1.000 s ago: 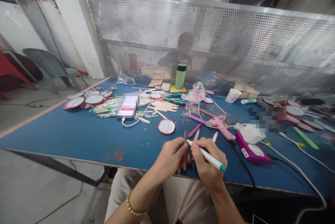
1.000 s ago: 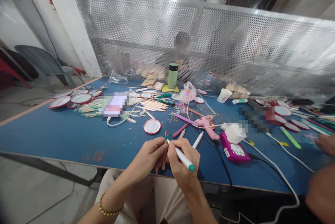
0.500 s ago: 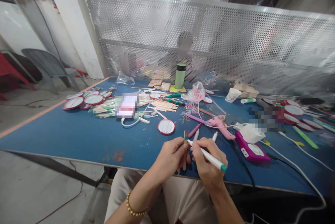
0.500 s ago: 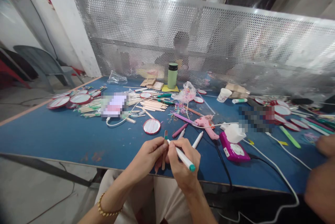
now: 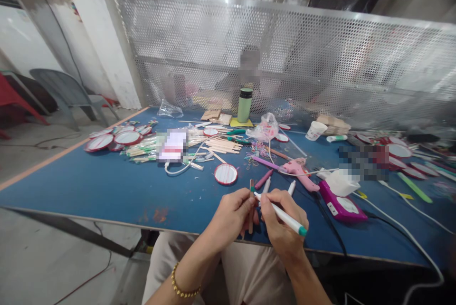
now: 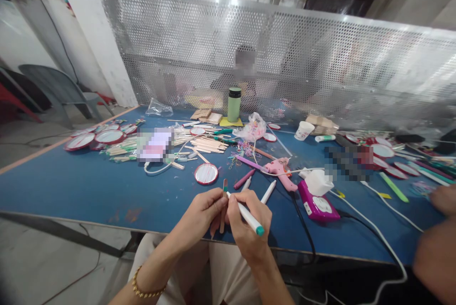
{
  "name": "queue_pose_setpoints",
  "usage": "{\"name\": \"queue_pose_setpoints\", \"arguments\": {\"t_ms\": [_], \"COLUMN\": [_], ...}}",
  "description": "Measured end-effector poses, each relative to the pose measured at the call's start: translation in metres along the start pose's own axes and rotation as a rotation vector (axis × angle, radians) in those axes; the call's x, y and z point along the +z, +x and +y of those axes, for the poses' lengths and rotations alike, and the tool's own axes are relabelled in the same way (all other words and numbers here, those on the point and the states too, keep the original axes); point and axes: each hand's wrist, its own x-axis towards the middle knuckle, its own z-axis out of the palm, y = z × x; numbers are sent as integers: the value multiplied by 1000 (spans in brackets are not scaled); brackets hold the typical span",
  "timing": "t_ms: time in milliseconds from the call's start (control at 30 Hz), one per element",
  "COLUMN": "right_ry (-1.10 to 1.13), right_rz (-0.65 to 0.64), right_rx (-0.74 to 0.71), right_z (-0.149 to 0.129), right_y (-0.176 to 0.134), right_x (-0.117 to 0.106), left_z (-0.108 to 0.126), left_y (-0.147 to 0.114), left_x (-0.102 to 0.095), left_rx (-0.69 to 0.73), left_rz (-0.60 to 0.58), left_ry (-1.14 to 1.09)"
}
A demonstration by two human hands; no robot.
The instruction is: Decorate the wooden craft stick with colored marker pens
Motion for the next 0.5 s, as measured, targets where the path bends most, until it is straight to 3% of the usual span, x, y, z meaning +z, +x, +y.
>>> {"name": "queue_pose_setpoints", "arguments": {"t_ms": [500], "right_ry": [0], "right_rz": [-5], "right_rx": [24], "right_z": [0], "right_y": [-1], "right_x": [0], "left_z": [-1], "left_y": [0], "left_x": [-1], "left_rx": [4], "left_rz": [-16], "left_ry": [-24]}}
